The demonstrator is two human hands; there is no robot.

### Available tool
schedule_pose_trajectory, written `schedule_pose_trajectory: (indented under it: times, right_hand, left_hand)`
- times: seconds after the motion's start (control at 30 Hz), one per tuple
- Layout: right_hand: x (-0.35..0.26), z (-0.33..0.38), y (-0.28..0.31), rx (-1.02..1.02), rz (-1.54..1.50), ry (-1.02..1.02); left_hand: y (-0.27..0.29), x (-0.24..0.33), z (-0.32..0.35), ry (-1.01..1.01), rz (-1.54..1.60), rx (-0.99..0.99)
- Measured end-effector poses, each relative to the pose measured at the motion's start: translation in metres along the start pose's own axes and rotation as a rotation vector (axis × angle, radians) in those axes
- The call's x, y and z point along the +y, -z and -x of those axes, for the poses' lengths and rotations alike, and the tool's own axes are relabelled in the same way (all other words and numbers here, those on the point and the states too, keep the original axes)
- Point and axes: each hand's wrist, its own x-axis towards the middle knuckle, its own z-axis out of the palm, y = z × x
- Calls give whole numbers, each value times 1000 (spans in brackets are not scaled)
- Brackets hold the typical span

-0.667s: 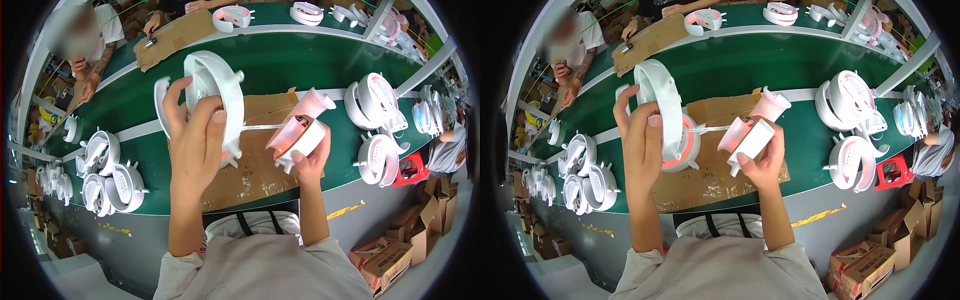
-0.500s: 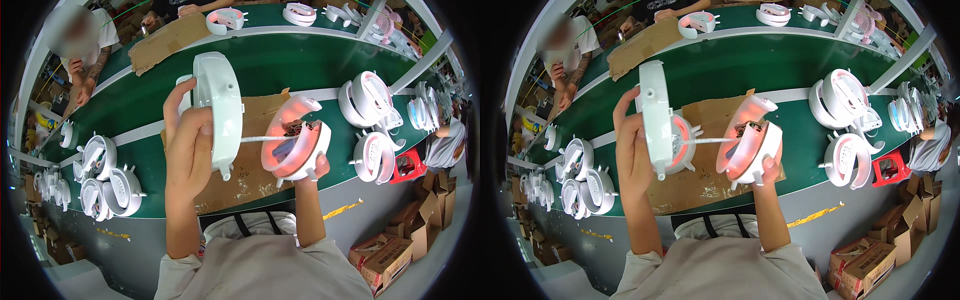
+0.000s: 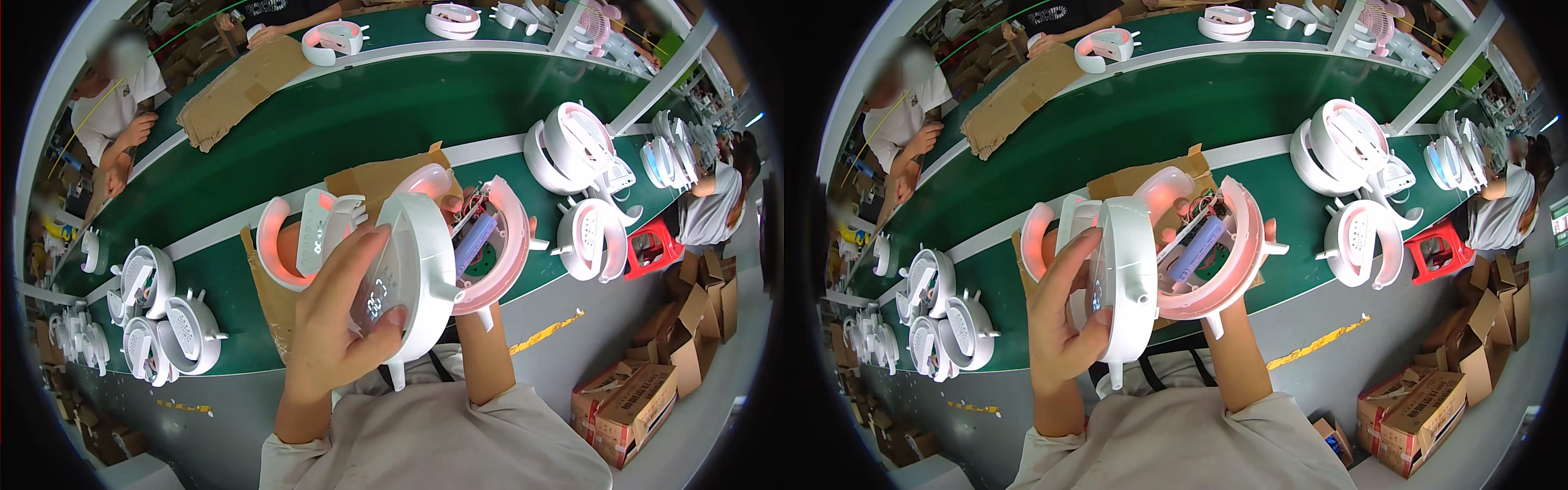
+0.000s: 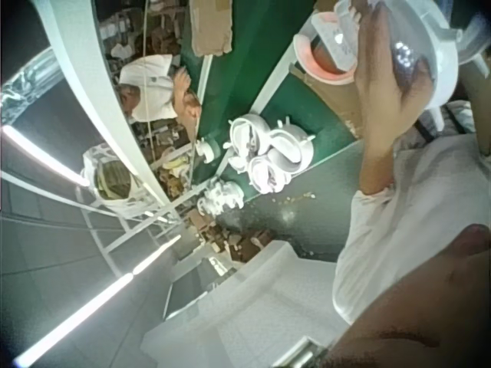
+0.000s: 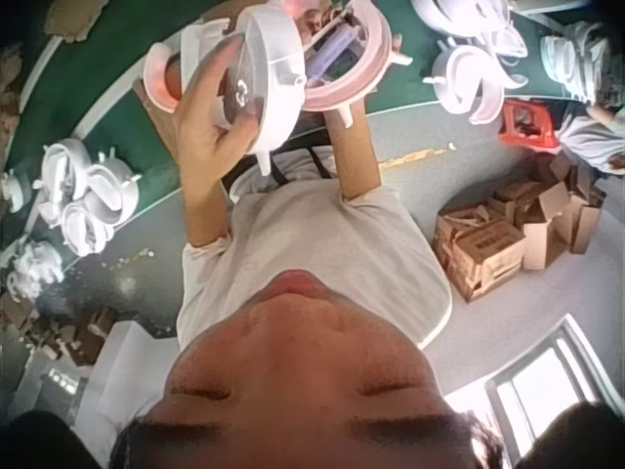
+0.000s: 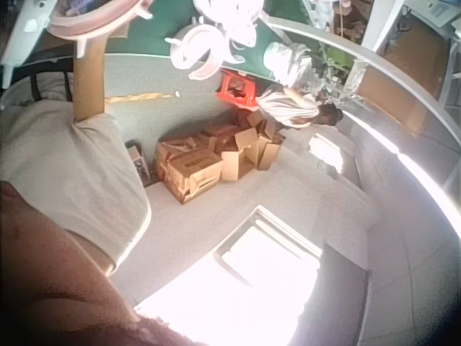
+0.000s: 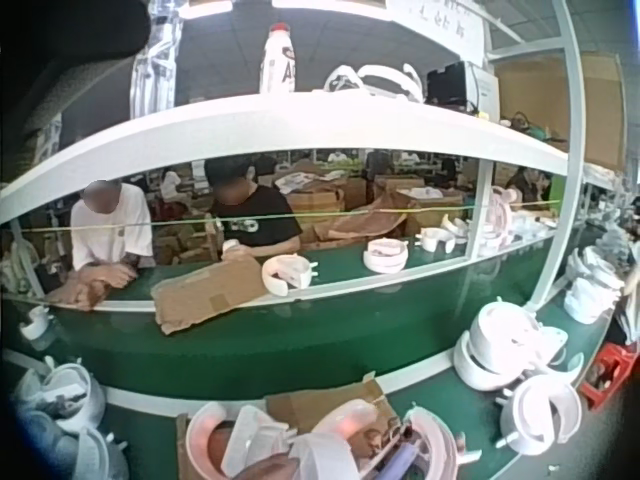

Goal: Assembling the outer casing and components of G-shaped Bluetooth speakers/lamps on an assembly line.

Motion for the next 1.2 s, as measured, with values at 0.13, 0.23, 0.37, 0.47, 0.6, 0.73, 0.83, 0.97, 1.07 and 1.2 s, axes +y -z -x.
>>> schedule_pose_trajectory:
  times: [0.13, 0.23, 0.37, 0.47, 0.6, 0.73, 0.83, 0.97, 1.07, 1.2]
  right_hand:
    - [-8, 8, 4, 129, 289, -31]
    - [12, 7, -6, 321, 305, 100]
    - [18, 15, -3, 419, 623, 56]
    - [18, 17, -3, 384, 606, 27]
    - [18, 14, 4, 291, 508, 30]
    - [13, 20, 0, 523, 930, -43]
    - [17, 19, -8, 688, 947, -5]
    - [18, 17, -5, 636, 911, -24]
    - [19, 16, -4, 542, 967, -67]
    - [11, 21, -11, 705, 1052, -200]
  left_hand:
    - [2, -8, 5, 13, 2, 1]
    - [1, -9, 6, 27, 74, 11]
    - [-12, -7, 2, -138, -44, 13]
    - [-13, -13, 1, -175, -118, 10]
    - [-14, -16, 1, -186, -92, -78]
    - [-9, -21, 1, -112, 23, -115]
    - [-9, -29, 2, -98, 143, -190]
    - [-17, -34, 6, -13, 507, -165]
    - [-15, -21, 5, -39, 356, -195]
    - [-7, -25, 1, -82, 156, -289]
